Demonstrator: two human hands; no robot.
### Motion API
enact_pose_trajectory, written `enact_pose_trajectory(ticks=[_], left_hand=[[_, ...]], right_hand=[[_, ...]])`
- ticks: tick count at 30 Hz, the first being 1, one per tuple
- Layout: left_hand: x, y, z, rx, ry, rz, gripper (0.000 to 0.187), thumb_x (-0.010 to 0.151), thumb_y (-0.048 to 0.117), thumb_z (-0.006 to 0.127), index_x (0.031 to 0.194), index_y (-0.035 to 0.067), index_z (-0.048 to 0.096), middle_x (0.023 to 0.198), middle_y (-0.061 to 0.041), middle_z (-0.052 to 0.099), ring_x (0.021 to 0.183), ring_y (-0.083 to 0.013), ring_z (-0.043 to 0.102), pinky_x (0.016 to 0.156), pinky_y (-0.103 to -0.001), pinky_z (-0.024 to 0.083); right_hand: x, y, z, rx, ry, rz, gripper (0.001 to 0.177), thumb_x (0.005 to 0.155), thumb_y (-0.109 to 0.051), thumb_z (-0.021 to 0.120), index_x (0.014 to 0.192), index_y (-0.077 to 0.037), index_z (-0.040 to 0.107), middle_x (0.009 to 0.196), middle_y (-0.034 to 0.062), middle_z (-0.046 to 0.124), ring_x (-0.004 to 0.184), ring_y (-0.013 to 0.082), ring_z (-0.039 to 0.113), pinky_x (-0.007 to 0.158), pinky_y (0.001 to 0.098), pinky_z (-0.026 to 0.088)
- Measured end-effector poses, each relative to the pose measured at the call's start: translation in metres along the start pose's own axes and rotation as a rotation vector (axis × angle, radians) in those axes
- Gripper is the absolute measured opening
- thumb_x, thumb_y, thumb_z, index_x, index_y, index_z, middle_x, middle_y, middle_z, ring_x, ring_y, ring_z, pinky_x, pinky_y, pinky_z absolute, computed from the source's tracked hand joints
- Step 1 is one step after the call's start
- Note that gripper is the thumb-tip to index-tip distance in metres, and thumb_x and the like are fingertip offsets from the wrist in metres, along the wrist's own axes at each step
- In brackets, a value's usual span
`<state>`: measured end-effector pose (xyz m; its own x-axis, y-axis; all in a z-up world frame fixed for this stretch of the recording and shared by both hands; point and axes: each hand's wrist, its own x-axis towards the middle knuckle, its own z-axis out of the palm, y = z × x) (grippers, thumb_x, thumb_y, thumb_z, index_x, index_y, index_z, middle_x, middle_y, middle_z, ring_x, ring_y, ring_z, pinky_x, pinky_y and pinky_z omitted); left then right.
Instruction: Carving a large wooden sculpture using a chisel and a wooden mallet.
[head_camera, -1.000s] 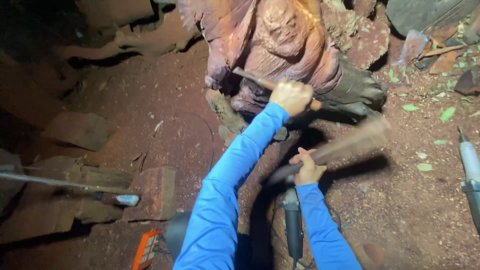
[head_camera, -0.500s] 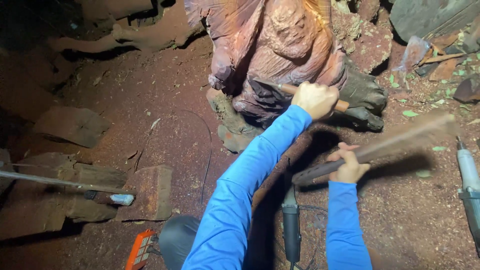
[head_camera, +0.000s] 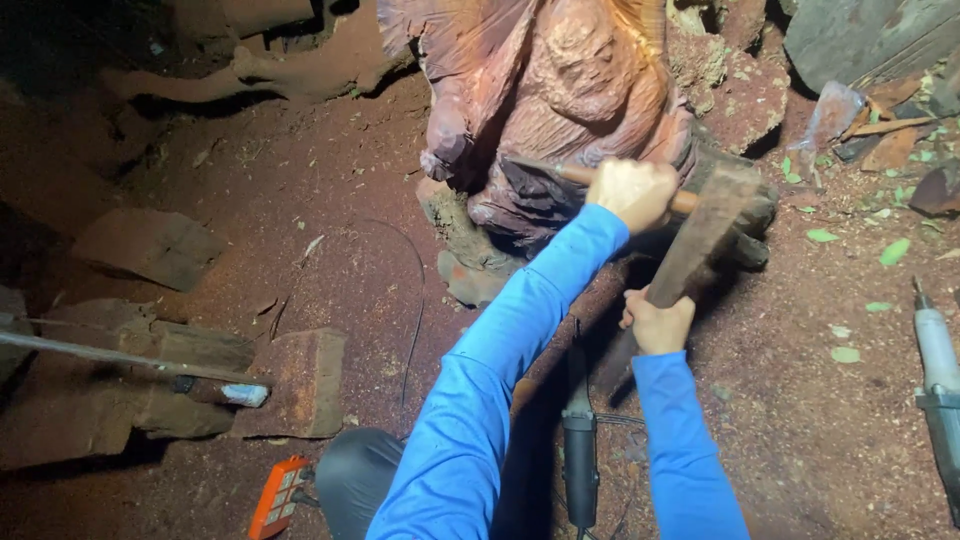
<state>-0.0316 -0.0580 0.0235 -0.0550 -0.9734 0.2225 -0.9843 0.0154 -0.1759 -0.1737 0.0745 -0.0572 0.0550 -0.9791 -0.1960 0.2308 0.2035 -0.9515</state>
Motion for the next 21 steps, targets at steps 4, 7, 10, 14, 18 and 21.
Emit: enact_pose_trajectory(ticks=[4, 7, 10, 14, 18, 21], left_hand=[[-0.002, 0.001, -0.011, -0.013, 0.036, -0.008, 0.025, 0.071, 0.039, 0.069, 0.084, 0.018, 0.069, 0.074, -0.003, 0.076, 0.077, -0.0296, 0.079, 0.074, -0.052, 0.061], [-0.006, 0.000, -0.001, 0.005, 0.066, -0.025, 0.024, 0.073, 0.037, 0.065, 0.087, 0.018, 0.067, 0.076, -0.001, 0.077, 0.078, -0.0286, 0.079, 0.078, -0.053, 0.060], [-0.003, -0.001, 0.007, 0.009, 0.070, -0.025, 0.024, 0.071, 0.038, 0.066, 0.084, 0.018, 0.068, 0.074, -0.002, 0.076, 0.077, -0.0296, 0.078, 0.075, -0.054, 0.059], [-0.012, 0.002, 0.003, 0.025, 0.181, -0.011, 0.014, 0.077, 0.024, 0.054, 0.078, 0.018, 0.067, 0.066, -0.001, 0.073, 0.068, -0.0285, 0.077, 0.067, -0.052, 0.057], [-0.014, -0.006, 0.006, 0.085, 0.267, 0.046, 0.015, 0.079, 0.022, 0.052, 0.076, 0.021, 0.067, 0.065, 0.001, 0.072, 0.066, -0.0255, 0.077, 0.065, -0.049, 0.057], [-0.018, -0.005, 0.008, 0.098, 0.347, 0.059, 0.013, 0.079, 0.018, 0.054, 0.073, 0.019, 0.065, 0.061, 0.000, 0.069, 0.062, -0.0260, 0.075, 0.062, -0.048, 0.055]], right_hand=[[0.003, -0.005, -0.012, 0.112, 0.106, -0.047, 0.018, 0.067, 0.015, 0.062, 0.080, 0.005, 0.070, 0.052, 0.0166, 0.056, 0.041, 0.0206, 0.056, 0.048, 0.0411, 0.051], [0.004, 0.011, -0.004, 0.599, 0.254, 0.035, 0.019, 0.070, -0.004, 0.068, 0.086, 0.006, 0.073, 0.049, 0.0158, 0.050, 0.043, 0.0265, 0.061, 0.051, 0.0371, 0.058], [-0.007, -0.006, -0.010, 0.085, -0.097, 0.026, 0.010, 0.071, 0.005, 0.066, 0.062, 0.002, 0.063, 0.041, 0.0155, 0.045, 0.037, 0.0253, 0.054, 0.045, 0.0352, 0.050], [-0.019, -0.006, 0.002, 0.271, 0.141, 0.033, 0.008, 0.064, 0.003, 0.067, 0.071, 0.003, 0.063, 0.047, 0.0156, 0.050, 0.039, 0.0210, 0.051, 0.049, 0.0352, 0.049], [-0.013, -0.017, -0.006, 0.024, -0.040, 0.010, 0.014, 0.070, 0.005, 0.066, 0.060, -0.002, 0.060, 0.039, 0.0129, 0.047, 0.035, 0.0230, 0.053, 0.045, 0.0313, 0.048], [-0.002, 0.040, 0.006, 0.369, 0.205, 0.094, 0.042, 0.078, -0.003, 0.078, 0.105, -0.002, 0.046, 0.046, 0.0151, 0.046, 0.043, 0.0285, 0.058, 0.061, 0.0385, 0.055]])
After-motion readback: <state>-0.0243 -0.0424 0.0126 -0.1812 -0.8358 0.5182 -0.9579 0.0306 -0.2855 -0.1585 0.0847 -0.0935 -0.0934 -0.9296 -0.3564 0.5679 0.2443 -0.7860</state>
